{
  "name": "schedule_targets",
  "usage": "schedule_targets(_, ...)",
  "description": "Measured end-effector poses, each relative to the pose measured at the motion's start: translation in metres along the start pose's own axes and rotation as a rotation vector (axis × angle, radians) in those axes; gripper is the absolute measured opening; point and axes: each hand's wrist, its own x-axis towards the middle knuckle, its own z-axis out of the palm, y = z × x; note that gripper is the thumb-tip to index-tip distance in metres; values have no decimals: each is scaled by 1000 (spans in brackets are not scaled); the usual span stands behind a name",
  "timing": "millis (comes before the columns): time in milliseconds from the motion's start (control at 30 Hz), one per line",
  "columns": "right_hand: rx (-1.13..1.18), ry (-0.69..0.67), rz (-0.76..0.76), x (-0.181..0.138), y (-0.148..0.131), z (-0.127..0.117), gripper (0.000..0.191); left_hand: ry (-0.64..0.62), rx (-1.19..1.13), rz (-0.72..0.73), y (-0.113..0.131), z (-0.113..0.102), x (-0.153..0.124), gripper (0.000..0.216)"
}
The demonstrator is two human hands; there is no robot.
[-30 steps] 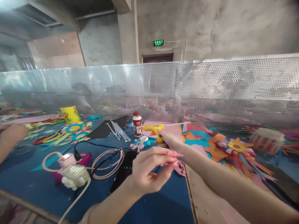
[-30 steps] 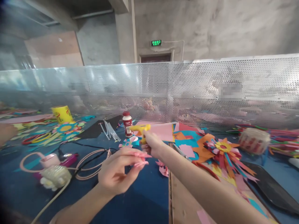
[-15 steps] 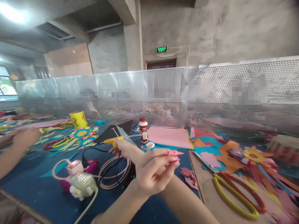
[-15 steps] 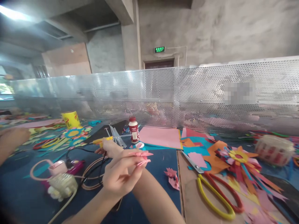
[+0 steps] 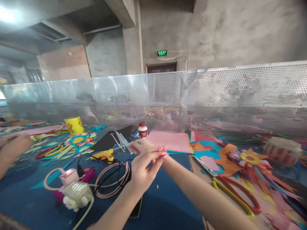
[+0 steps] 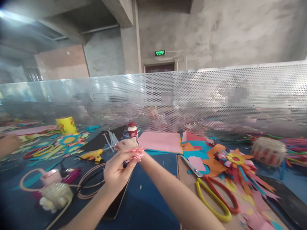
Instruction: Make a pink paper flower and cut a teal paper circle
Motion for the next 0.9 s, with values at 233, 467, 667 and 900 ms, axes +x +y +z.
schedule_targets(233, -107, 154, -191, -101, -26, -78, 25, -75, -23, -111, 4, 7, -4, 11)
schedule_targets(467, -320, 93, -212, -140, -33, -86, 16, -218, -117, -99, 7, 15, -13, 8)
schedule_targets(667, -393, 116, -277, -149, -24, -80, 18, -284, -127, -129, 10, 17, -16, 5)
schedule_targets(900, -394, 180, -260, -157, -20, -74, 15, -328, -149, -141, 12, 21, -18, 7)
